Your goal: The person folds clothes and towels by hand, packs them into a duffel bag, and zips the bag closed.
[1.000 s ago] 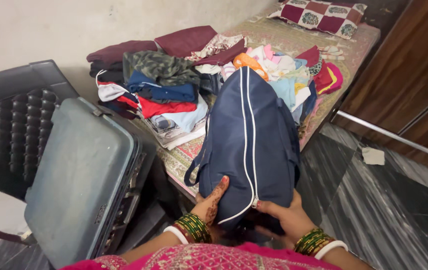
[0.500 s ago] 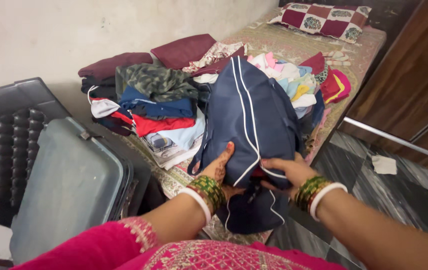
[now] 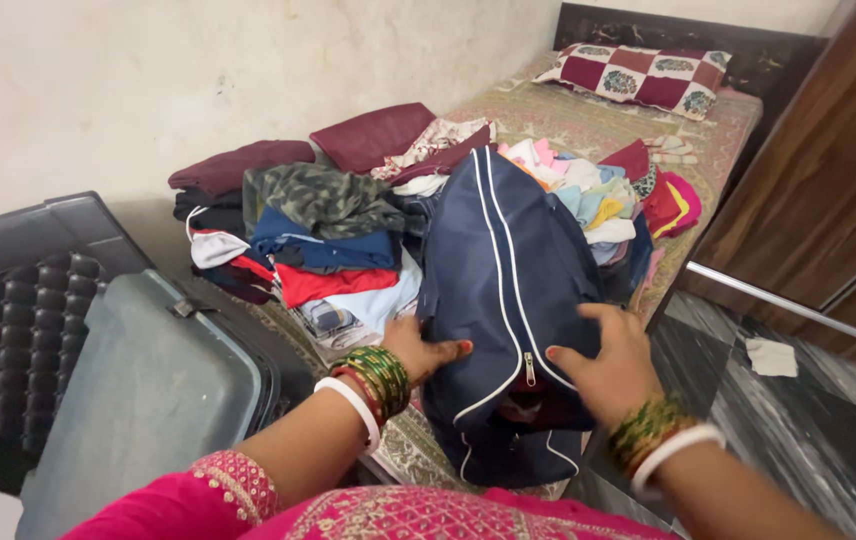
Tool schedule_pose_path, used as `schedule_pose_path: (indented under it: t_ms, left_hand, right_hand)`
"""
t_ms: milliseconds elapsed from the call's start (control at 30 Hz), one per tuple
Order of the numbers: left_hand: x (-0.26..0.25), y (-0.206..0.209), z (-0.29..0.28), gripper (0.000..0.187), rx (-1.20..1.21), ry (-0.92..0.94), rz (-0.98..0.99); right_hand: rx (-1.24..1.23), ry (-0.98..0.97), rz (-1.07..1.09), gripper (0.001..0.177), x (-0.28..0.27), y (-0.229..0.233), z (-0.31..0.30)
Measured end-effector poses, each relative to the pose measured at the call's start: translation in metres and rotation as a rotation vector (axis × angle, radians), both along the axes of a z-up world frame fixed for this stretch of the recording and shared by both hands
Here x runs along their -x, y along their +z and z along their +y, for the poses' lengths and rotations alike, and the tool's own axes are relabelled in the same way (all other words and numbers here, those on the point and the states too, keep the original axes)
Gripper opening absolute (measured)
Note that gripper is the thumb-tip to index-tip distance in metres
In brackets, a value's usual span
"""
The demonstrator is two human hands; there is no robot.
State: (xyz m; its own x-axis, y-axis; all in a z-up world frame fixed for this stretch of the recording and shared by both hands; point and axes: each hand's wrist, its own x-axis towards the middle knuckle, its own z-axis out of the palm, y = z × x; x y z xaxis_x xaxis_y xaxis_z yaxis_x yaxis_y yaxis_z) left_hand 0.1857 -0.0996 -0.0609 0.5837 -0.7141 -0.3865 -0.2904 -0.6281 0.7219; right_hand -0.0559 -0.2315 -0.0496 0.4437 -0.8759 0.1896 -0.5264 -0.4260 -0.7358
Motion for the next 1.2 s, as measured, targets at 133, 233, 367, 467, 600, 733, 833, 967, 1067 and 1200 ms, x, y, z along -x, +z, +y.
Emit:
schedule_pose_path:
  t_ms: [133, 233, 367, 467, 600, 733, 833, 967, 1067, 1200]
  left_hand:
    - [0.008, 0.031, -0.005, 0.060, 0.399, -0.262, -0.542]
    - [0.020, 0.042, -0.022, 0.064, 0.728, -0.634, -0.879]
    - [0.027, 0.046, -0.053, 0.076, 0.447, -1.074, -0.969]
    - [0.019, 0.043, -0.063, 0.061, 0.508, -1.119, -0.988]
    - [0.018, 0.037, -0.071, 0.043, 0.444, -1.084, -0.926]
    - [0.019, 0.025, -0.079, 0.054, 0.511, -1.057, -0.820]
    - [0.019, 0.027, -0.080, 0.056, 0.505, -1.115, -0.836]
    - [0.023, 0.046, -0.081, 0.058, 0.422, -1.228, -0.909]
    - [0.025, 0.054, -0.080, 0.045, 0.395, -1.270, -0.983]
    - [0.025, 0.043, -0.082, 0.034, 0.617, -1.284, -0.993]
  right_hand:
    - [0.518, 0.271, 0.019, 0.047, -0.004, 0.021, 0.050]
    - [0.587, 0.344, 0.108, 0.050, -0.006, 0.030, 0.066]
    - [0.497, 0.283, 0.301, 0.013, -0.012, 0.036, 0.055]
    - [0.510, 0.363, 0.305, 0.009, -0.010, 0.042, 0.047]
    - [0.611, 0.494, 0.205, 0.030, -0.007, 0.046, 0.054]
    - [0.641, 0.445, 0.192, 0.013, -0.010, 0.041, 0.055]
    - [0.595, 0.423, 0.161, 0.006, -0.008, 0.038, 0.052]
    - [0.422, 0.369, 0.096, 0.007, -0.005, 0.040, 0.051]
    - [0.239, 0.293, 0.061, 0.008, -0.004, 0.043, 0.051]
    - [0.235, 0.308, 0.044, 0.007, -0.006, 0.048, 0.052]
